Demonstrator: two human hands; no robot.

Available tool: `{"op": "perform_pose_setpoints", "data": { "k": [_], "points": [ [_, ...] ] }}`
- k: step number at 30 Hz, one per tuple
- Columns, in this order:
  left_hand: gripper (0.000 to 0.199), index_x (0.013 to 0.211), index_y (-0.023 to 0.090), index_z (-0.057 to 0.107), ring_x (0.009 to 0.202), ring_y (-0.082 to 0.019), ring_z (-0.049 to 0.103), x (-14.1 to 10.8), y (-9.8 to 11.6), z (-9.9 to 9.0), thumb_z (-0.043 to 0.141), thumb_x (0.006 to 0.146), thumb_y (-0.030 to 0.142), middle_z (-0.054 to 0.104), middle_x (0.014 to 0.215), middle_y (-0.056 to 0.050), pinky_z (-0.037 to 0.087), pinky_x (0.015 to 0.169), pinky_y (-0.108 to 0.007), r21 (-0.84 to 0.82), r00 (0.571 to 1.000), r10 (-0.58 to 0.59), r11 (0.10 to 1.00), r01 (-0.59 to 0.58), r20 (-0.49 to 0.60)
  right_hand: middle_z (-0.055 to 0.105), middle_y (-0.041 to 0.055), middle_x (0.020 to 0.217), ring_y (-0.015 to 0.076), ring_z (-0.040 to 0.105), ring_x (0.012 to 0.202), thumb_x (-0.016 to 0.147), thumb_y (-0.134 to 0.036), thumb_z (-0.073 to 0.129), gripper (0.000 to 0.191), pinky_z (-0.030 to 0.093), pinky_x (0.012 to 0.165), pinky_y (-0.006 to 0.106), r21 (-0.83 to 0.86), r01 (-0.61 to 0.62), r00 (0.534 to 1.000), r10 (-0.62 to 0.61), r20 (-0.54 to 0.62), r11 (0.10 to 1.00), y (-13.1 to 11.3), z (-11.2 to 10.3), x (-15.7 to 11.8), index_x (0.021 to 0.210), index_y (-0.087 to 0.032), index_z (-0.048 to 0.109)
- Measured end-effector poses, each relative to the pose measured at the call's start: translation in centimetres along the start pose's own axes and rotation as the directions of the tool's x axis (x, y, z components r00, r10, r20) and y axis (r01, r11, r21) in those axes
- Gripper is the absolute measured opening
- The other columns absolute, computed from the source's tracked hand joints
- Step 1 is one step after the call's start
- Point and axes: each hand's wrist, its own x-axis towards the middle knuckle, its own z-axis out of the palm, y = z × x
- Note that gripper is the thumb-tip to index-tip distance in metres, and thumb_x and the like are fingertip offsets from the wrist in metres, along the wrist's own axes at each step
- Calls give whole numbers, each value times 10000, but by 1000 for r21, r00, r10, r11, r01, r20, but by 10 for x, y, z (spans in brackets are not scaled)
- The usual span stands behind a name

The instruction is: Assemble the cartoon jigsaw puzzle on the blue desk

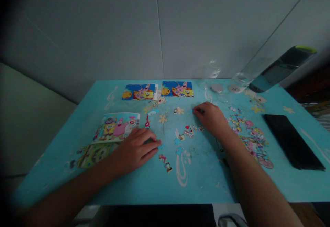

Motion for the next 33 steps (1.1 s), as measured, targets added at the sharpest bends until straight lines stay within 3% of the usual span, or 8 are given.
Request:
{"op": "perform_pose_setpoints", "data": {
  "k": [5, 18, 29, 33],
  "points": [
    [298, 1269, 240, 641, 1051, -253, 558, 2, 7, 0, 583, 980, 203, 607, 1156, -73, 428, 926, -450, -6, 1000, 5, 1000, -5, 18, 744, 88, 1021, 243, 702, 866, 914, -352, 648, 271, 535, 806, 366, 76, -31, 999, 29, 28, 997, 0, -3, -1, 1083, -196, 790],
    [178, 1128, 212, 671, 1076, -234, 560, 3, 8, 3, 585, 974, 190, 604, 1175, -67, 434, 976, -440, -118, 999, -37, 992, 40, 30, 750, 98, 1033, 245, 704, 847, 907, -359, 644, 289, 543, 811, 388, 98, -11, 999, 8, 36, 995, 1, -5, -2, 1090, -194, 796],
    [174, 1054, 210, 691, 1038, -253, 579, 1, 12, -3, 678, 954, 351, 644, 1088, -53, 415, 932, -463, -73, 995, -90, 994, 87, -33, 759, 90, 1036, 244, 708, 851, 903, -343, 648, 252, 561, 801, 382, 85, -21, 999, 19, 33, 996, -2, -6, -2, 1067, -221, 795],
    [137, 993, 209, 695, 1018, -248, 578, 2, 14, 0, 693, 950, 339, 648, 1068, -42, 407, 926, -464, -50, 995, -99, 994, 98, -32, 757, 87, 1026, 239, 705, 834, 901, -356, 644, 263, 559, 802, 385, 91, -11, 1000, 9, 29, 996, 0, -6, -2, 1065, -221, 799]
  ]
}}
